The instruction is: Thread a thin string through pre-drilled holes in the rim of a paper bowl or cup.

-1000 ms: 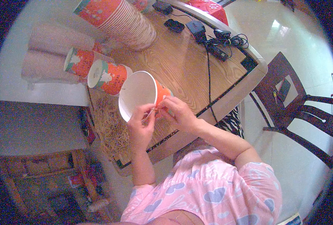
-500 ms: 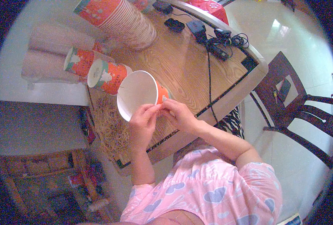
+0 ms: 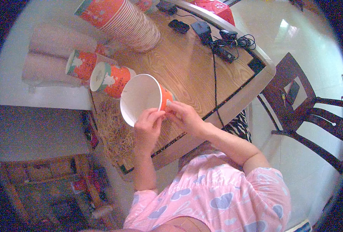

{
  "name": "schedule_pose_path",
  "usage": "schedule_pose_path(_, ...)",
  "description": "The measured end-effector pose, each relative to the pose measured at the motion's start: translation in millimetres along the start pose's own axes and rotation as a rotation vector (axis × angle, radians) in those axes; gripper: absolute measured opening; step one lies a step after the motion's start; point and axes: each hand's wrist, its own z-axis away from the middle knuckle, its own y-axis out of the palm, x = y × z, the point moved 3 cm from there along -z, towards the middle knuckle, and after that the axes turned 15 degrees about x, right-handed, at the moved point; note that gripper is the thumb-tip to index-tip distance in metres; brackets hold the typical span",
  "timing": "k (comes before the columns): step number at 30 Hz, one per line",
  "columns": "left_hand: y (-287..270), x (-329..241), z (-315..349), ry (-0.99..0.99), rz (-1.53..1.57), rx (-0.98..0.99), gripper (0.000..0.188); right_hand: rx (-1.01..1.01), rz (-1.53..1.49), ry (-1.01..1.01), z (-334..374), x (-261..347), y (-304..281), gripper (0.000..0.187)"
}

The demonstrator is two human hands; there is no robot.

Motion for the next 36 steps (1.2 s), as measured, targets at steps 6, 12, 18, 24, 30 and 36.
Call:
schedule_pose_path(6, -1, 5, 0, -0.035, 0.132, 0.004, 0.028, -0.118, -0.057, 0.117, 8, 8, -3, 0.011)
schedule_pose_path(12, -4, 1, 0, -0.101, 0.216, 0.008, 0.045, -0.026, -0.055, 0.096, 1, 8, 9, 0.013)
schedule_pose_path(18, -3, 0, 0, -0.186, 0.236, -0.008, 0.050, -0.032, -0.040, 0.094, 1, 2, 13, 0.012)
schedule_pose_path(24, -4, -4, -2, -0.198, 0.146, -0.007, 0.048, -0.016, -0.054, 0.088, 0, 5, 10, 0.011)
schedule_pose_path(30, 0, -1, -1, -0.219, 0.182, -0.045, 0.044, 0.018, 0.018, 0.079, 1, 3, 8, 0.011)
schedule_pose_path(36, -9, 8, 1, -0.299, 0.325, -0.032, 0.041, 0.023, -0.021, 0.104, 1, 5, 9, 0.010)
